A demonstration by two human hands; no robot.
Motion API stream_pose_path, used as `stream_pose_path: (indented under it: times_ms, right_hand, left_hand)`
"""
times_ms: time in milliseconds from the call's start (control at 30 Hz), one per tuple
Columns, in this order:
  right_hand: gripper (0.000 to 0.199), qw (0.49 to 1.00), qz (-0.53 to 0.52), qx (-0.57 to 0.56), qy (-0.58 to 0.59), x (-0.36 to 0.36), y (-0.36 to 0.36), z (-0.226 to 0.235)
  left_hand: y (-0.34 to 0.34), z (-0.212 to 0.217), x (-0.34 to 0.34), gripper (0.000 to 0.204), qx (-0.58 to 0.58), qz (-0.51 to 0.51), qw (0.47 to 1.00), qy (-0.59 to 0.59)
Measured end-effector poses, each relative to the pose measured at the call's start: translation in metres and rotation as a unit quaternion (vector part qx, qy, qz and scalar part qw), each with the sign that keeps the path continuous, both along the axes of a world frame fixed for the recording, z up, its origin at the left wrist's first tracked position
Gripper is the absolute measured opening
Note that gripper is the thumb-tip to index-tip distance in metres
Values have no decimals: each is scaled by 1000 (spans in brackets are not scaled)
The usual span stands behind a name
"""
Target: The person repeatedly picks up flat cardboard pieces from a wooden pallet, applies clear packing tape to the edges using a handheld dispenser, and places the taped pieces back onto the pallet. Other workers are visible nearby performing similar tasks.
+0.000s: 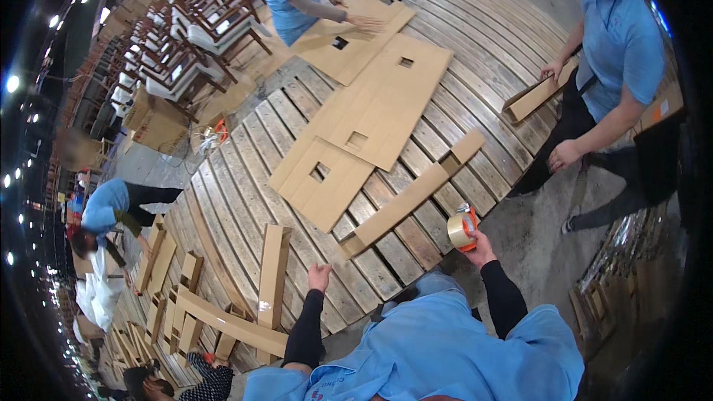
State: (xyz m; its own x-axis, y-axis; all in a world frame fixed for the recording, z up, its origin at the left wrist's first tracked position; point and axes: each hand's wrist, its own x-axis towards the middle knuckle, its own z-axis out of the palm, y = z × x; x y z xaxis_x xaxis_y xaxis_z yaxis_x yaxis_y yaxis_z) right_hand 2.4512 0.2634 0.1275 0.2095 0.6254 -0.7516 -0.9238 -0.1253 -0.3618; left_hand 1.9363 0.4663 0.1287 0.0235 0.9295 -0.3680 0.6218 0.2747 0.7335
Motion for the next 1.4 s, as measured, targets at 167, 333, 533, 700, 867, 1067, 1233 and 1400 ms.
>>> stream_pose_path:
  times_ms: [167,333,533,700,867,1067,1233,1400]
  right_hand:
    - [55,989,-103,15,106,25,-33,-33]
    - [52,988,-118,-66,74,59,-78,-42]
    - [53,989,-87,-115,-22,113,-83,-40]
    - [54,967,-102,-225,-61,147,-111,-55]
    - [55,962,-95,-252,-51,157,-92,-64]
    - [52,984,-28,-168,-49,168,-14,-62]
    - [52,993,-33,-105,-41,185,9,-62]
    - [54,994,-102,-7,-29,198,13,-68]
  left_hand:
    - [86,-13,142,35,-102,-28,988,-112]
    - [154,-37,289,84,-200,60,968,-139]
    - [255,-79,380,82,13,174,985,-8]
    - [260,-79,430,75,-79,239,964,-83]
    - [228,-38,492,71,-80,289,954,-24]
    - [246,-39,532,56,-113,419,860,-269]
    - [278,-28,530,42,-254,312,758,-514]
    - [274,54,499,32,-232,239,723,-605]
